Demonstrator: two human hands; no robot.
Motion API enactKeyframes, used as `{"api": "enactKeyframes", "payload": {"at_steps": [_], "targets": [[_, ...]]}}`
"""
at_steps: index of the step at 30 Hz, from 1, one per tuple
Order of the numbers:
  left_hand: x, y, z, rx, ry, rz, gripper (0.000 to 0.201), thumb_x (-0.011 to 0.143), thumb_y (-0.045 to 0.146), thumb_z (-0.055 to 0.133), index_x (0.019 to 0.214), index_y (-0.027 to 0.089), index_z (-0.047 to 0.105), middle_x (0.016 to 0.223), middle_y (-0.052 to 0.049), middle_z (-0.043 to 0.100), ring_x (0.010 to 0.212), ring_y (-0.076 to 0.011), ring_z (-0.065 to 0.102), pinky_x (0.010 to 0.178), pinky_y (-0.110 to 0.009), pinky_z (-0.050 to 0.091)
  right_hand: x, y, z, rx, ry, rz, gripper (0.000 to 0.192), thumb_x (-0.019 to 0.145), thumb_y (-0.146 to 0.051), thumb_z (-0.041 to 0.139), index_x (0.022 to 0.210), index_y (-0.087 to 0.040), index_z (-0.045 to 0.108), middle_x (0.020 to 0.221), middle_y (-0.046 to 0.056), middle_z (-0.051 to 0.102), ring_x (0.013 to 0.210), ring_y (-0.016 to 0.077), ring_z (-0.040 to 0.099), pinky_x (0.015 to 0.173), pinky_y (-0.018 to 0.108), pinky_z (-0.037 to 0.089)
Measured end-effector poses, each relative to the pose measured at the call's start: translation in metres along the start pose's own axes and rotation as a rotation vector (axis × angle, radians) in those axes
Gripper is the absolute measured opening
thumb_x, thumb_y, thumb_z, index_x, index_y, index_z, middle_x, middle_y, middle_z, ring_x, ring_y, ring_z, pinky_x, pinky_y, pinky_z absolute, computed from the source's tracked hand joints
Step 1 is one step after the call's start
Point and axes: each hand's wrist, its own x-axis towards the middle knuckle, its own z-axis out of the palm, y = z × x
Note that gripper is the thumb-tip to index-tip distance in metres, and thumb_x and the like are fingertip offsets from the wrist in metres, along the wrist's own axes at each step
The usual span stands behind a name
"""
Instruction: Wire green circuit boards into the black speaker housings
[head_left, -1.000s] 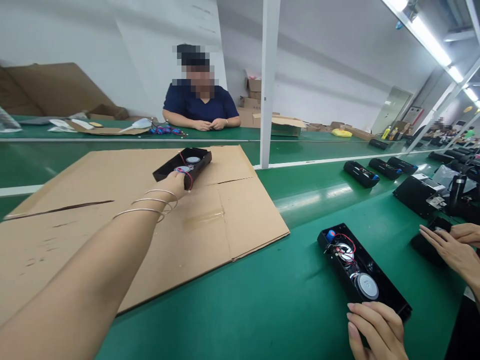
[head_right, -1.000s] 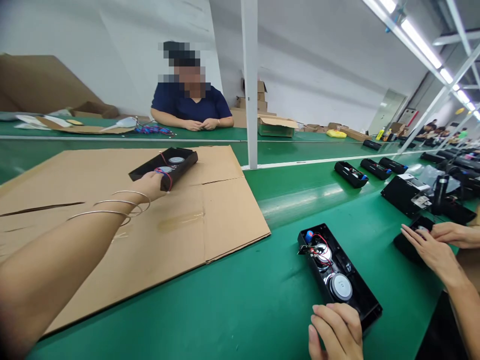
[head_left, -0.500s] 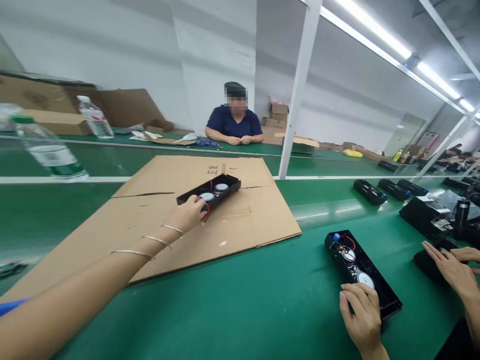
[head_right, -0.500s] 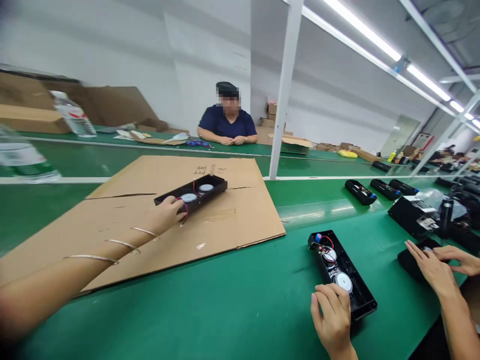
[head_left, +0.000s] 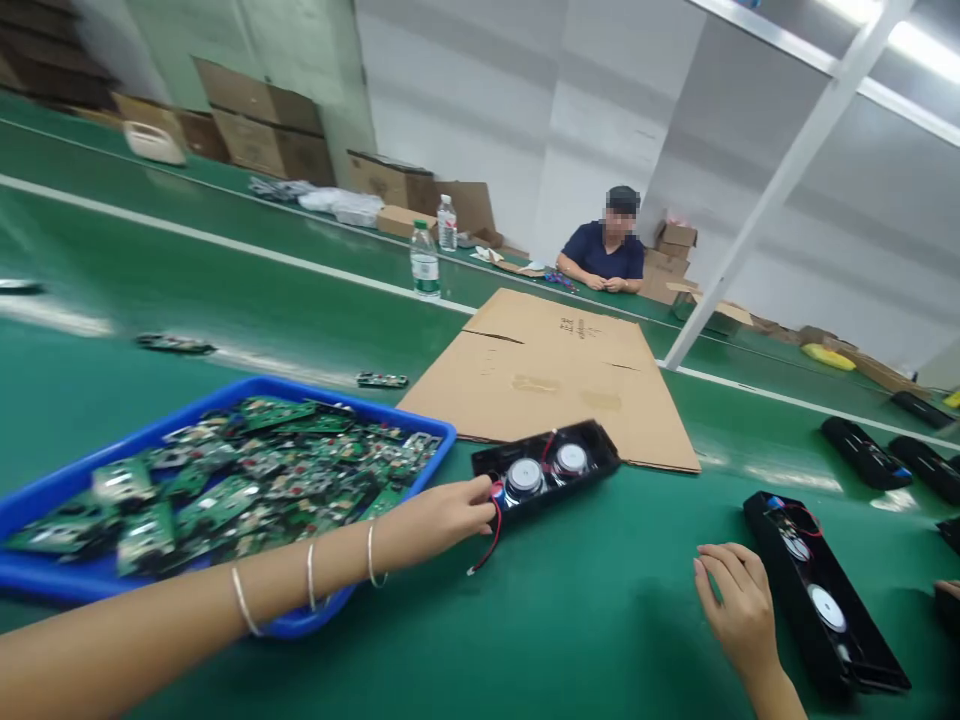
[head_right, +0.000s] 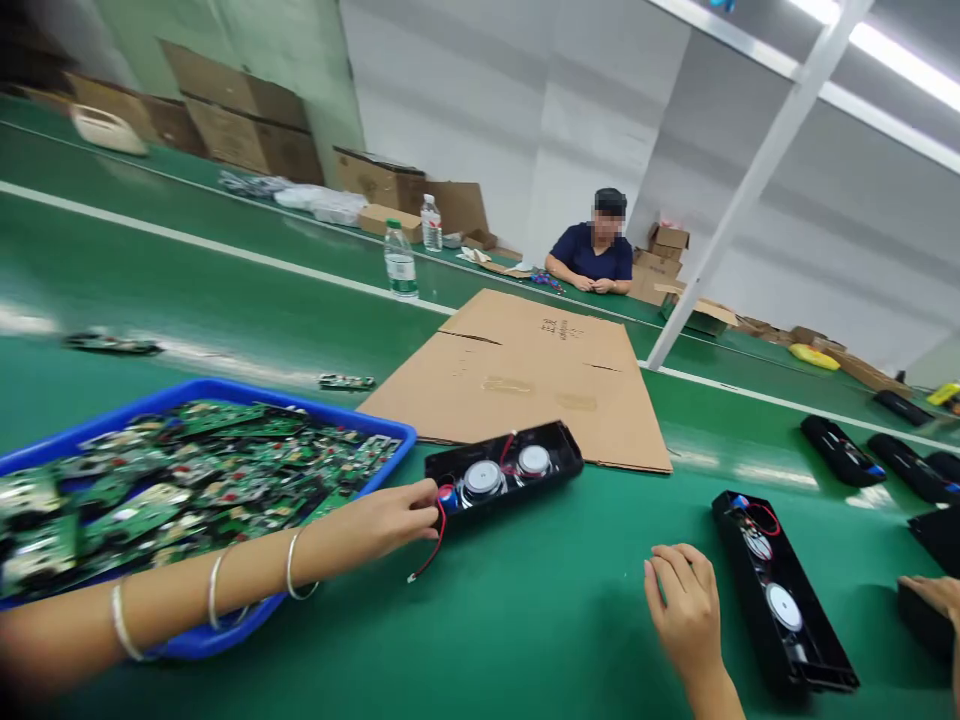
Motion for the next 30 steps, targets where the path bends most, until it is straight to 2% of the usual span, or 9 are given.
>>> {"api": "enactKeyframes", "payload": {"at_steps": [5, 8, 10, 13, 14, 18, 22, 26, 30], "targets": [[-0.029, -0.013, -0.017, -0.055, -0.044, 0.105, 0.026, 0.083, 0.011, 0.036, 0.068, 0.018, 0.055, 0.081, -0.004, 0.061, 0.067, -0.0126, 0.053, 0.062, -0.019, 0.041, 0.049, -0.036, 0.004, 0.108, -0.039, -0.096, 0.009, 0.084, -0.012, 0.051, 0.090, -0.014, 0.058, 0.084, 0.007, 0.063, 0.085, 0.0211, 0.051, 0.077, 0.037, 0.042], [-0.040, -0.027, -0.035, -0.088, -0.048, 0.096, 0.022, 0.086, 0.021, 0.038, 0.076, 0.018, 0.058, 0.090, -0.005, 0.064, 0.078, -0.0147, 0.057, 0.070, -0.021, 0.044, 0.079, -0.068, 0.006, 0.222, -0.098, -0.138, 0.013, 0.084, -0.011, 0.050, 0.095, -0.013, 0.057, 0.088, 0.008, 0.062, 0.087, 0.0202, 0.051, 0.077, 0.035, 0.043], [-0.040, -0.046, -0.049, -0.098, -0.048, -0.079, 0.020, 0.086, 0.028, 0.041, 0.088, 0.018, 0.058, 0.101, -0.006, 0.063, 0.091, -0.0163, 0.057, 0.080, -0.023, 0.043, 0.096, -0.095, 0.011, 0.326, -0.141, -0.173, 0.015, 0.085, -0.010, 0.048, 0.097, -0.013, 0.057, 0.089, 0.008, 0.062, 0.084, 0.0182, 0.051, 0.074, 0.032, 0.044], [-0.030, -0.092, -0.063, -0.032, -0.033, -0.541, 0.026, 0.088, 0.028, 0.037, 0.101, 0.015, 0.055, 0.109, -0.008, 0.060, 0.104, -0.0177, 0.053, 0.093, -0.026, 0.038, 0.114, -0.145, 0.029, 0.438, -0.156, -0.280, 0.020, 0.087, -0.007, 0.040, 0.095, -0.013, 0.057, 0.094, 0.007, 0.062, 0.081, 0.0157, 0.051, 0.069, 0.030, 0.046], [-0.025, -0.110, -0.064, -0.001, -0.026, -0.619, 0.029, 0.089, 0.025, 0.033, 0.106, 0.011, 0.052, 0.113, -0.012, 0.057, 0.107, -0.0199, 0.051, 0.094, -0.030, 0.037, 0.118, -0.162, 0.037, 0.447, -0.164, -0.344, 0.022, 0.088, -0.008, 0.037, 0.095, -0.014, 0.057, 0.097, 0.007, 0.062, 0.083, 0.0161, 0.051, 0.070, 0.030, 0.047], [-0.007, -0.173, -0.055, 0.081, -0.123, -0.845, 0.030, 0.085, 0.021, 0.047, 0.113, 0.010, 0.049, 0.123, -0.015, 0.049, 0.114, -0.0257, 0.046, 0.095, -0.044, 0.037, 0.125, -0.214, 0.076, 0.323, -0.160, -0.492, 0.023, 0.088, -0.014, 0.036, 0.099, -0.017, 0.057, 0.105, 0.007, 0.060, 0.096, 0.0202, 0.050, 0.084, 0.043, 0.046], [-0.002, -0.197, -0.039, 0.093, -0.267, -0.972, 0.029, 0.084, 0.029, 0.054, 0.109, 0.014, 0.053, 0.113, -0.009, 0.056, 0.102, -0.0224, 0.054, 0.087, -0.046, 0.044, 0.129, -0.223, 0.099, 0.301, -0.234, -0.489, 0.027, 0.088, -0.012, 0.036, 0.072, -0.018, 0.057, 0.064, 0.001, 0.058, 0.071, 0.0151, 0.052, 0.093, 0.050, 0.039], [0.001, -0.197, -0.038, 0.078, -0.328, -1.008, 0.025, 0.084, 0.031, 0.053, 0.100, 0.013, 0.057, 0.103, -0.007, 0.060, 0.094, -0.0201, 0.057, 0.084, -0.043, 0.046, 0.136, -0.205, 0.091, 0.684, -0.193, -0.317, 0.030, 0.088, -0.012, 0.035, 0.071, -0.018, 0.057, 0.064, 0.000, 0.060, 0.066, 0.0109, 0.055, 0.092, 0.036, 0.044], [0.010, -0.181, -0.055, 0.024, -0.269, -0.959, 0.023, 0.086, 0.029, 0.049, 0.097, 0.012, 0.059, 0.097, -0.008, 0.063, 0.090, -0.0199, 0.059, 0.081, -0.040, 0.047, 0.147, -0.183, 0.075, 1.127, -0.165, 0.235, 0.016, 0.085, -0.020, 0.048, 0.080, -0.018, 0.062, 0.075, 0.003, 0.067, 0.074, 0.0127, 0.062, 0.077, 0.028, 0.051]]}}
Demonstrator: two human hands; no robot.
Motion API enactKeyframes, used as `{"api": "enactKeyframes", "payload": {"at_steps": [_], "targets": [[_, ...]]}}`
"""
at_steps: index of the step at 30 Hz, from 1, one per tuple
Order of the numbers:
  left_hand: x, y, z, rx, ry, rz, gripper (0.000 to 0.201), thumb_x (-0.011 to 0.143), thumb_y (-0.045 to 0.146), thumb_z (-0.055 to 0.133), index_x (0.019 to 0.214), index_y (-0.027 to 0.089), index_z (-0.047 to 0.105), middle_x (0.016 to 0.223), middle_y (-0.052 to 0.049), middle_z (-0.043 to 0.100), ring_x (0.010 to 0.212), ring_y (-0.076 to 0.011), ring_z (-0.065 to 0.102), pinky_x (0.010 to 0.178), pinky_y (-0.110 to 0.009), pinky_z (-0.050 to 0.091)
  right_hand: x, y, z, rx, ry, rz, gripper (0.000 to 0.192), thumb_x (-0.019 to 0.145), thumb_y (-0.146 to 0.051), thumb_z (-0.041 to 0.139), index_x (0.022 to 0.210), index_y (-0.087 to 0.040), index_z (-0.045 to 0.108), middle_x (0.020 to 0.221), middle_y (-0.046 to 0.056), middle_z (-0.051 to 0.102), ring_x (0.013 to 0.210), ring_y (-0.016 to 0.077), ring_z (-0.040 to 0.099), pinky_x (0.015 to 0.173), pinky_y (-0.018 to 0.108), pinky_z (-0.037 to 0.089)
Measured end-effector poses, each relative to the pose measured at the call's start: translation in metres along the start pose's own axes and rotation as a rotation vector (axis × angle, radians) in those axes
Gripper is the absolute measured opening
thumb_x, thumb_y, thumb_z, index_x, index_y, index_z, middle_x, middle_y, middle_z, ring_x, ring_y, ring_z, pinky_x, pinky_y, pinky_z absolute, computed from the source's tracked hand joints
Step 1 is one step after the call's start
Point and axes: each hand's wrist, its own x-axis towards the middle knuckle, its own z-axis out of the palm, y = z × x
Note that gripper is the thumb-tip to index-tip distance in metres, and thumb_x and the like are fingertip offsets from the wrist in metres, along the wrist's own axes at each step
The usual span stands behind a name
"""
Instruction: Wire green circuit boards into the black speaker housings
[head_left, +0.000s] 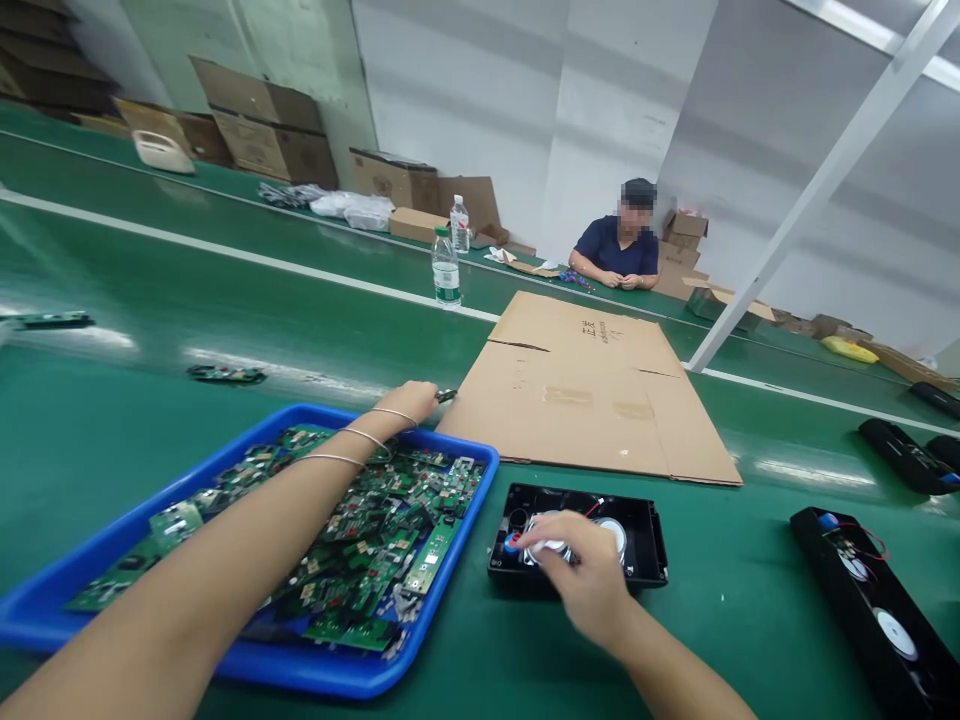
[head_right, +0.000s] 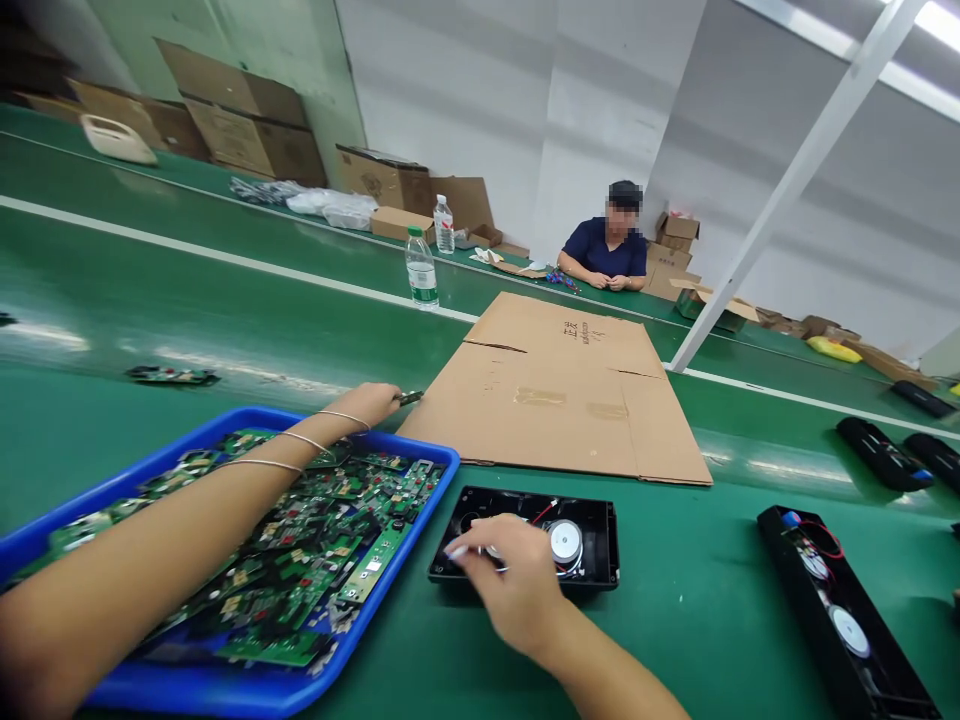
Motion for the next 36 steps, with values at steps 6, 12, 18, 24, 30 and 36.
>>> {"api": "enactKeyframes", "payload": {"at_steps": [6, 12, 18, 24, 30, 36], "targets": [[-0.074, 0.038, -0.011, -0.154, 0.200, 0.289, 0.031, 0.086, 0.030, 0.040, 0.105, 0.021, 0.062, 0.129, -0.006, 0.048, 0.119, -0.0217, 0.040, 0.099, -0.034, 0.033, 0.009, 0.011, -0.011, 0.516, 0.240, 0.570, 0.020, 0.073, -0.032, 0.064, 0.084, -0.018, 0.055, 0.070, 0.003, 0.068, 0.058, 0.0149, 0.063, 0.057, 0.027, 0.051], [-0.144, 0.061, 0.009, -0.508, 0.355, 0.639, 0.041, 0.088, 0.028, 0.027, 0.094, 0.027, 0.068, 0.122, -0.006, 0.052, 0.095, -0.0190, 0.055, 0.079, -0.032, 0.048, 0.011, 0.010, -0.013, 0.323, 0.056, 0.499, 0.009, 0.075, -0.026, 0.058, 0.077, -0.017, 0.060, 0.071, 0.002, 0.064, 0.058, 0.0117, 0.058, 0.058, 0.025, 0.047], [-0.153, 0.077, 0.008, -0.751, -0.013, 0.563, 0.033, 0.081, 0.024, 0.036, 0.093, 0.021, 0.066, 0.088, -0.003, 0.068, 0.080, -0.0162, 0.061, 0.072, -0.026, 0.050, 0.007, 0.001, -0.012, -0.046, -0.003, 0.231, 0.013, 0.080, -0.016, 0.049, 0.077, -0.018, 0.061, 0.072, 0.001, 0.060, 0.066, 0.0116, 0.053, 0.061, 0.023, 0.043], [-0.158, 0.086, 0.016, -0.959, -0.171, 0.514, 0.031, 0.079, 0.033, 0.045, 0.100, 0.019, 0.062, 0.086, -0.004, 0.062, 0.072, -0.0150, 0.060, 0.061, -0.023, 0.053, 0.003, 0.006, -0.006, -0.343, 0.050, 0.042, 0.015, 0.086, -0.020, 0.047, 0.077, -0.017, 0.058, 0.070, 0.001, 0.059, 0.067, 0.0136, 0.048, 0.063, 0.028, 0.039], [-0.164, 0.091, 0.021, -1.161, -0.297, 0.421, 0.050, 0.077, 0.029, 0.048, 0.125, 0.023, 0.038, 0.096, -0.005, 0.055, 0.075, -0.0143, 0.059, 0.061, -0.026, 0.054, 0.003, 0.007, -0.006, -0.431, 0.042, -0.048, 0.013, 0.087, -0.016, 0.045, 0.085, -0.016, 0.058, 0.077, 0.002, 0.061, 0.070, 0.0136, 0.049, 0.066, 0.028, 0.037], [-0.162, 0.092, 0.018, -1.203, -0.297, 0.303, 0.055, 0.068, 0.033, 0.057, 0.119, 0.022, 0.041, 0.098, -0.004, 0.057, 0.084, -0.0180, 0.058, 0.068, -0.031, 0.052, 0.001, 0.007, -0.003, -0.520, 0.076, -0.124, 0.013, 0.088, -0.015, 0.045, 0.081, -0.016, 0.056, 0.071, 0.001, 0.059, 0.067, 0.0133, 0.046, 0.064, 0.028, 0.034]]}}
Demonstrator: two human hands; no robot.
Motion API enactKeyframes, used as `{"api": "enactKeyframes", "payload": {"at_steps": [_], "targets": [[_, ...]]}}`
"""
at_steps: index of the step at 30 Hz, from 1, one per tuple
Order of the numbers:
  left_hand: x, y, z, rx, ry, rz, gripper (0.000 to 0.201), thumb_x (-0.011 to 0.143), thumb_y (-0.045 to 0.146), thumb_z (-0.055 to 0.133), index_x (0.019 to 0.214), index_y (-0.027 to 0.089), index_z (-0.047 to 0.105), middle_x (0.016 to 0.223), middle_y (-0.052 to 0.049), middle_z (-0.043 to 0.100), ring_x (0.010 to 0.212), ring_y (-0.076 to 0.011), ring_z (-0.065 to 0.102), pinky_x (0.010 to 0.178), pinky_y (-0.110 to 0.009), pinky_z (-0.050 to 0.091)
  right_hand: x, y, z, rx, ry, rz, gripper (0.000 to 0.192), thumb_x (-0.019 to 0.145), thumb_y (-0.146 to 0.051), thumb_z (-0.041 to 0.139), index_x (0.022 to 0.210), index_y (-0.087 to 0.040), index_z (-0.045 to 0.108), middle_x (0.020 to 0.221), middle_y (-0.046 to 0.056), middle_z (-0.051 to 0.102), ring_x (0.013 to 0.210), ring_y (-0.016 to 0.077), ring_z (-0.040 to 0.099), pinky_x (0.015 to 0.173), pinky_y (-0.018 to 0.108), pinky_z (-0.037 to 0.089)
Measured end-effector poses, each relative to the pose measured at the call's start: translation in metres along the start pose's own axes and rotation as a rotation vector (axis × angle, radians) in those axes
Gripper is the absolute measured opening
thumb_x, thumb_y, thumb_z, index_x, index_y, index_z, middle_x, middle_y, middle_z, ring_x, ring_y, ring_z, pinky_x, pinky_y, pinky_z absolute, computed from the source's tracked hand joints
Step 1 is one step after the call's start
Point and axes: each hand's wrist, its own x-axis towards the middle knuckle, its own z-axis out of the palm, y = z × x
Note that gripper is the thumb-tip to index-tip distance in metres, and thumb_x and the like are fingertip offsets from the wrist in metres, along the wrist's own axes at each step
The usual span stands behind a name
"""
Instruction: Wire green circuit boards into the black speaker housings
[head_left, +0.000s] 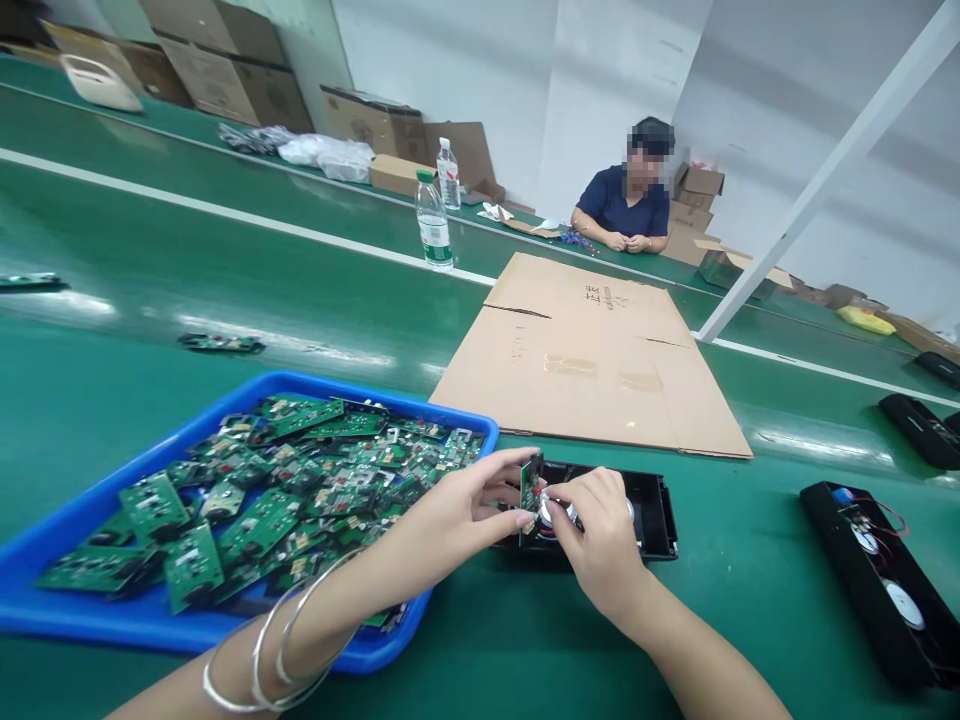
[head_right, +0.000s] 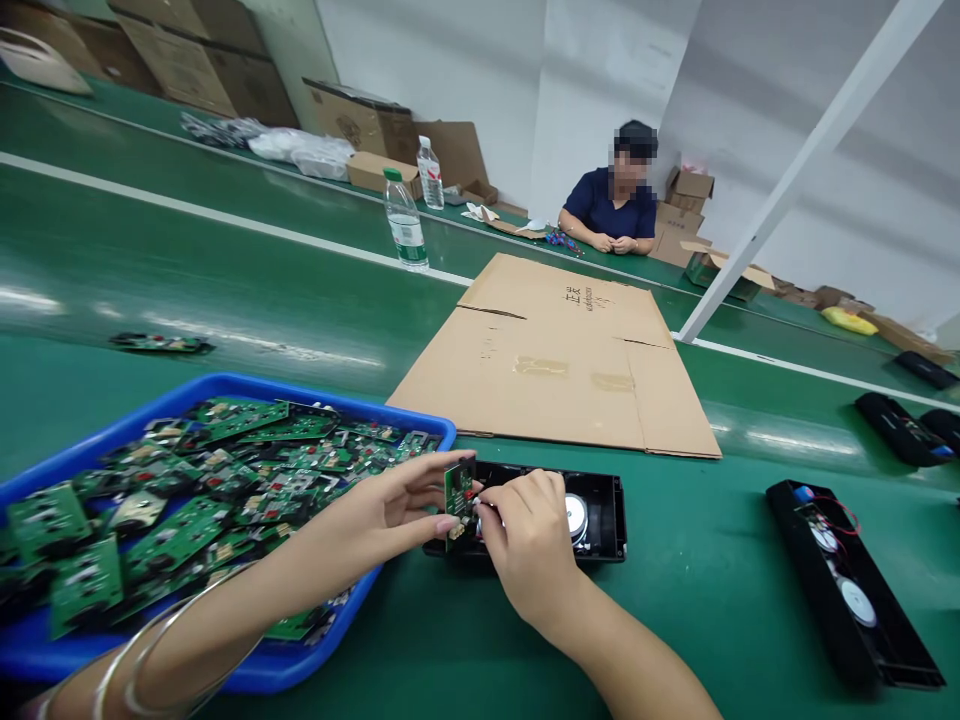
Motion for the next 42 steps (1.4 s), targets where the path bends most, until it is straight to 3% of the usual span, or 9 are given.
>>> {"api": "enactKeyframes", "payload": {"at_steps": [6, 16, 24, 30, 36, 39, 42], "targets": [[0.003, 0.003, 0.000, -0.106, -0.089, -0.085, 0.036, 0.064, 0.033, 0.061, 0.095, 0.015, 0.055, 0.078, 0.000, 0.061, 0.068, -0.0147, 0.059, 0.067, -0.032, 0.052, 0.000, -0.002, -0.002, -0.138, 0.052, -0.115, 0.017, 0.087, -0.010, 0.045, 0.075, -0.016, 0.056, 0.063, 0.001, 0.056, 0.062, 0.0121, 0.044, 0.066, 0.030, 0.033], [0.004, -0.003, 0.001, -0.204, -0.084, -0.152, 0.033, 0.056, 0.032, 0.067, 0.081, 0.014, 0.057, 0.075, -0.001, 0.059, 0.058, -0.0117, 0.053, 0.061, -0.031, 0.052, 0.000, -0.007, -0.005, -0.336, 0.002, -0.355, 0.020, 0.085, -0.006, 0.043, 0.076, -0.013, 0.059, 0.060, 0.002, 0.055, 0.060, 0.0132, 0.042, 0.062, 0.031, 0.034], [-0.003, 0.004, -0.006, -0.038, -0.154, -0.019, 0.023, 0.061, 0.026, 0.066, 0.081, 0.016, 0.061, 0.078, 0.000, 0.057, 0.069, -0.0142, 0.055, 0.063, -0.027, 0.052, 0.000, -0.010, -0.006, -0.104, 0.083, -0.261, 0.009, 0.082, -0.007, 0.053, 0.079, -0.013, 0.058, 0.062, 0.001, 0.058, 0.060, 0.0118, 0.044, 0.058, 0.029, 0.036], [-0.006, 0.002, 0.001, -0.014, -0.065, 0.027, 0.021, 0.062, 0.027, 0.064, 0.080, 0.017, 0.060, 0.081, -0.001, 0.053, 0.076, -0.0163, 0.055, 0.065, -0.026, 0.053, -0.003, -0.010, -0.005, -0.154, 0.117, -0.266, 0.011, 0.082, -0.005, 0.051, 0.085, -0.012, 0.058, 0.063, 0.002, 0.059, 0.059, 0.0127, 0.046, 0.059, 0.031, 0.036], [-0.005, 0.005, 0.001, -0.026, -0.122, 0.031, 0.018, 0.063, 0.026, 0.064, 0.078, 0.016, 0.060, 0.079, 0.000, 0.052, 0.074, -0.0145, 0.053, 0.064, -0.024, 0.051, -0.002, -0.008, -0.004, -0.101, 0.139, -0.289, 0.010, 0.081, -0.005, 0.052, 0.084, -0.012, 0.058, 0.062, 0.002, 0.058, 0.058, 0.0122, 0.046, 0.055, 0.028, 0.035], [-0.004, 0.006, 0.000, -0.018, -0.147, 0.010, 0.018, 0.064, 0.026, 0.064, 0.079, 0.016, 0.060, 0.080, -0.001, 0.053, 0.076, -0.0152, 0.053, 0.065, -0.025, 0.051, 0.001, -0.008, -0.005, -0.082, 0.121, -0.307, 0.009, 0.082, -0.005, 0.052, 0.081, -0.012, 0.057, 0.062, 0.003, 0.058, 0.058, 0.0120, 0.044, 0.054, 0.028, 0.034], [-0.003, 0.004, 0.001, -0.041, -0.146, -0.006, 0.025, 0.063, 0.026, 0.063, 0.085, 0.016, 0.059, 0.084, -0.002, 0.056, 0.079, -0.0166, 0.054, 0.067, -0.027, 0.051, 0.006, -0.005, -0.013, -0.070, 0.018, -0.305, 0.010, 0.083, -0.006, 0.051, 0.079, -0.013, 0.057, 0.064, 0.003, 0.059, 0.059, 0.0121, 0.044, 0.056, 0.028, 0.035]]}}
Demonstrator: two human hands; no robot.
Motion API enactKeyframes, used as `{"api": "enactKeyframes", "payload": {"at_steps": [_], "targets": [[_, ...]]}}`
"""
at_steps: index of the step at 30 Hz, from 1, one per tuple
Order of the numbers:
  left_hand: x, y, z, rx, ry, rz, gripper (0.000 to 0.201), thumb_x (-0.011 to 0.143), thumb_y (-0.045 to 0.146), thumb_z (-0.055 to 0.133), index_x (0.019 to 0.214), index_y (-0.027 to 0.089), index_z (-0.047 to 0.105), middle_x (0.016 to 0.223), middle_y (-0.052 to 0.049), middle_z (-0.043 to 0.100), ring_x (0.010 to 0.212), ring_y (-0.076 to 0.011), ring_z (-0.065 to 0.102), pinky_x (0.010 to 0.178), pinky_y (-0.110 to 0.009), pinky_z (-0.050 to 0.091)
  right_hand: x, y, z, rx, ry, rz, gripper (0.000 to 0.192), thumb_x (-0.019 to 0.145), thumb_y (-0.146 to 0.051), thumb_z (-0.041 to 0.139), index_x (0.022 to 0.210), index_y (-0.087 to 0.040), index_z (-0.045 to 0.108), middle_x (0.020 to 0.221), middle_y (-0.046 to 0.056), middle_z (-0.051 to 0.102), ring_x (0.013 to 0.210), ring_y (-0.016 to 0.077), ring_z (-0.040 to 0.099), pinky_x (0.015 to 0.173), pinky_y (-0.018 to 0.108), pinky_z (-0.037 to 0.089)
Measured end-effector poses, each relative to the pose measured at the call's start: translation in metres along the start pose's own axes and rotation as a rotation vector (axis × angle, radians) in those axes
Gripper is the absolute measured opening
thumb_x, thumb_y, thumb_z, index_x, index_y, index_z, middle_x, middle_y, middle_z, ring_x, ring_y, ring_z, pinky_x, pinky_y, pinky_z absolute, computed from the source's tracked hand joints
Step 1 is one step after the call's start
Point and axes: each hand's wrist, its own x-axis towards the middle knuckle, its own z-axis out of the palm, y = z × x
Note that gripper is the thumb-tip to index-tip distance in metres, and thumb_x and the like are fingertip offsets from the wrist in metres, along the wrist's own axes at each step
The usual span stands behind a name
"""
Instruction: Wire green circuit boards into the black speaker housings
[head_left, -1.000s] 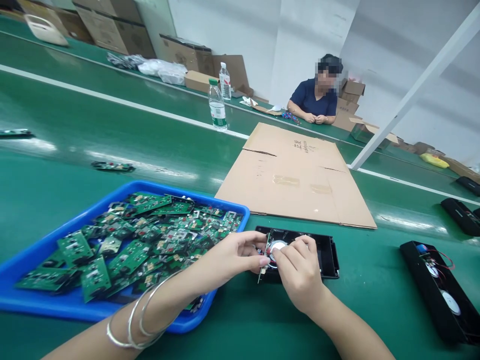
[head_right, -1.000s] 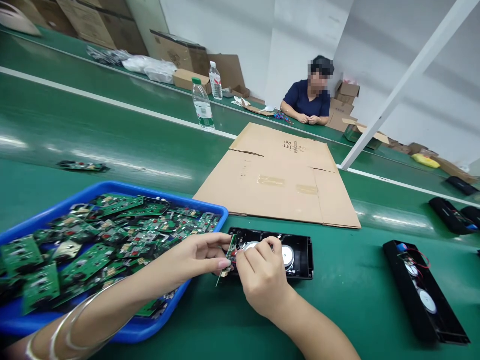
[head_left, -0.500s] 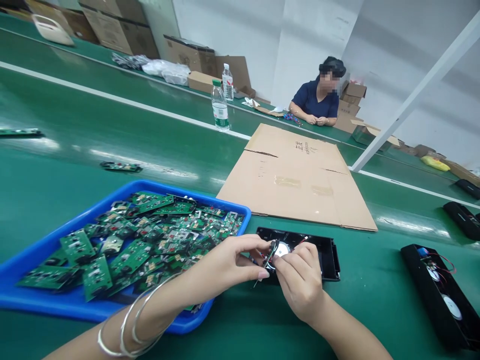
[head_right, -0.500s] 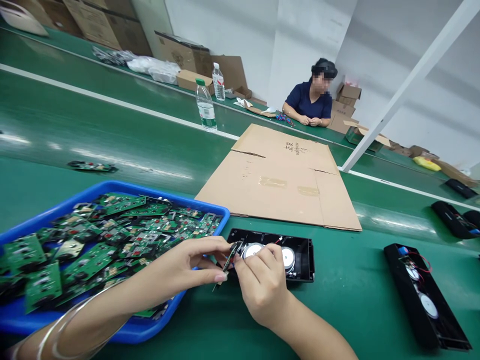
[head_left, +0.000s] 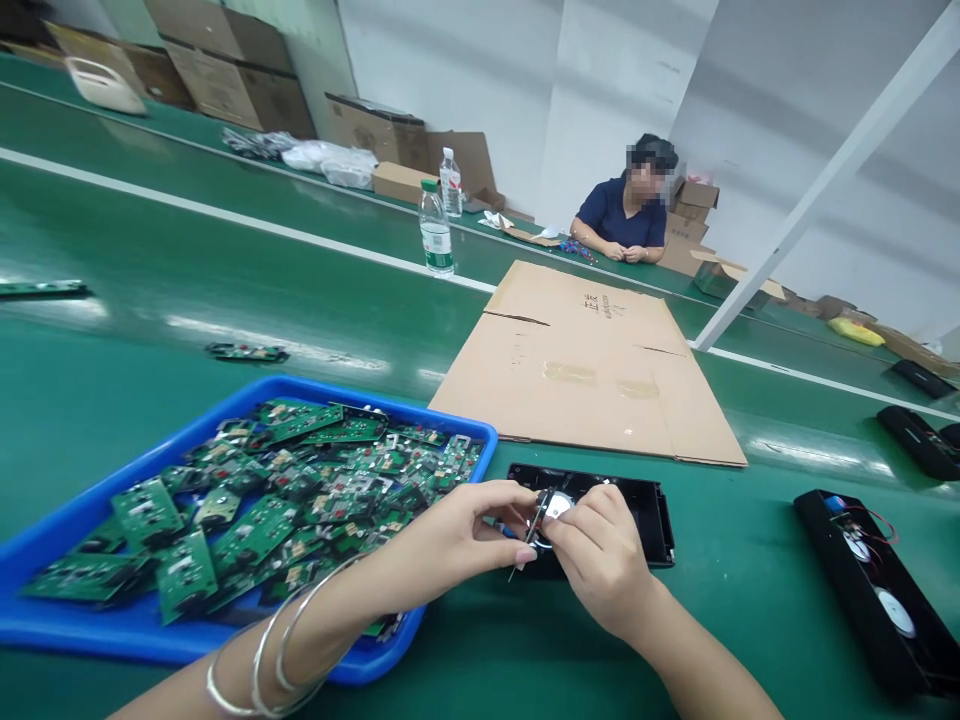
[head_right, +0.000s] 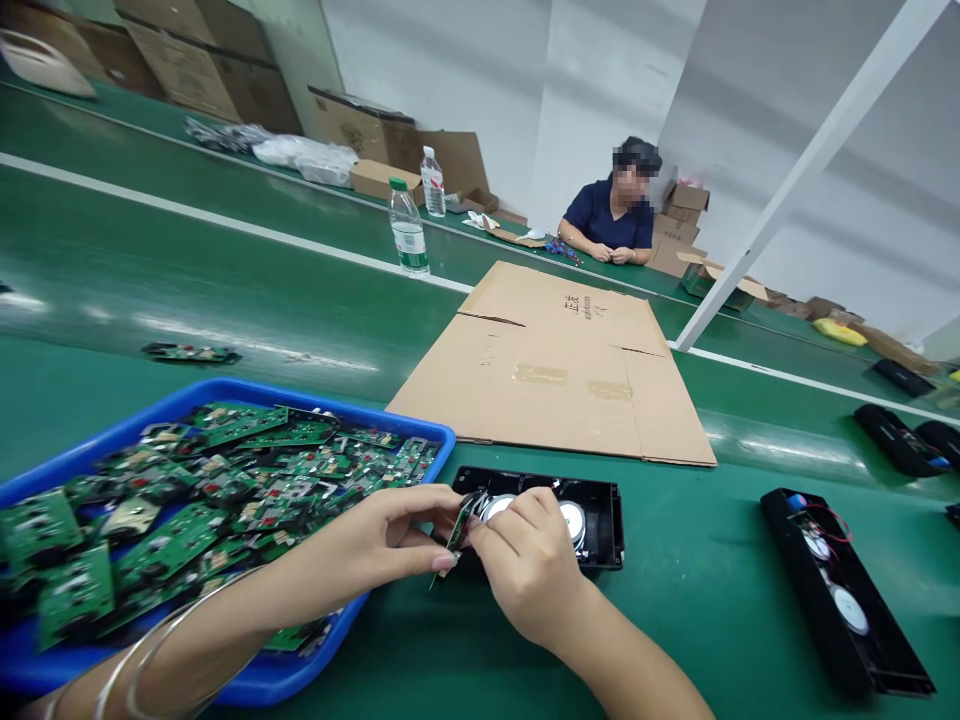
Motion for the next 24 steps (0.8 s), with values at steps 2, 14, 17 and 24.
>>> {"api": "enactKeyframes", "payload": {"at_steps": [2, 14, 17, 24], "targets": [[0.000, -0.001, -0.001, -0.035, 0.019, -0.007, 0.031, 0.062, 0.026, 0.063, 0.091, 0.016, 0.056, 0.087, -0.003, 0.058, 0.080, -0.0173, 0.055, 0.067, -0.028, 0.051, 0.000, 0.006, -0.011, 0.037, -0.092, 0.028, 0.004, 0.084, -0.013, 0.053, 0.085, -0.013, 0.057, 0.073, 0.004, 0.060, 0.065, 0.0134, 0.046, 0.060, 0.029, 0.037], [-0.003, -0.007, 0.009, 0.008, -0.255, -0.184, 0.033, 0.069, 0.030, 0.060, 0.095, 0.019, 0.042, 0.083, -0.001, 0.062, 0.079, -0.0184, 0.062, 0.071, -0.030, 0.047, -0.072, 0.019, -0.026, -0.197, -0.485, 0.190, 0.019, 0.067, -0.009, 0.068, 0.059, -0.015, 0.053, 0.063, 0.001, 0.053, 0.066, 0.0153, 0.043, 0.056, 0.028, 0.034], [0.001, -0.015, 0.019, -0.045, -0.199, -0.123, 0.030, 0.071, 0.031, 0.057, 0.095, 0.021, 0.041, 0.086, 0.001, 0.061, 0.083, -0.0163, 0.060, 0.073, -0.027, 0.046, -0.071, 0.009, -0.023, -0.215, -0.473, 0.208, 0.020, 0.067, -0.010, 0.069, 0.058, -0.015, 0.052, 0.064, 0.001, 0.053, 0.067, 0.0156, 0.043, 0.056, 0.028, 0.033], [-0.002, -0.016, 0.024, 0.263, 0.021, -0.042, 0.026, 0.078, 0.037, 0.046, 0.100, 0.023, 0.045, 0.068, 0.004, 0.053, 0.059, -0.0141, 0.052, 0.052, -0.023, 0.038, -0.053, 0.003, -0.057, -0.144, -0.697, 0.383, 0.027, 0.066, -0.026, 0.075, 0.083, -0.016, 0.056, 0.082, 0.003, 0.059, 0.077, 0.0177, 0.049, 0.062, 0.029, 0.038]]}}
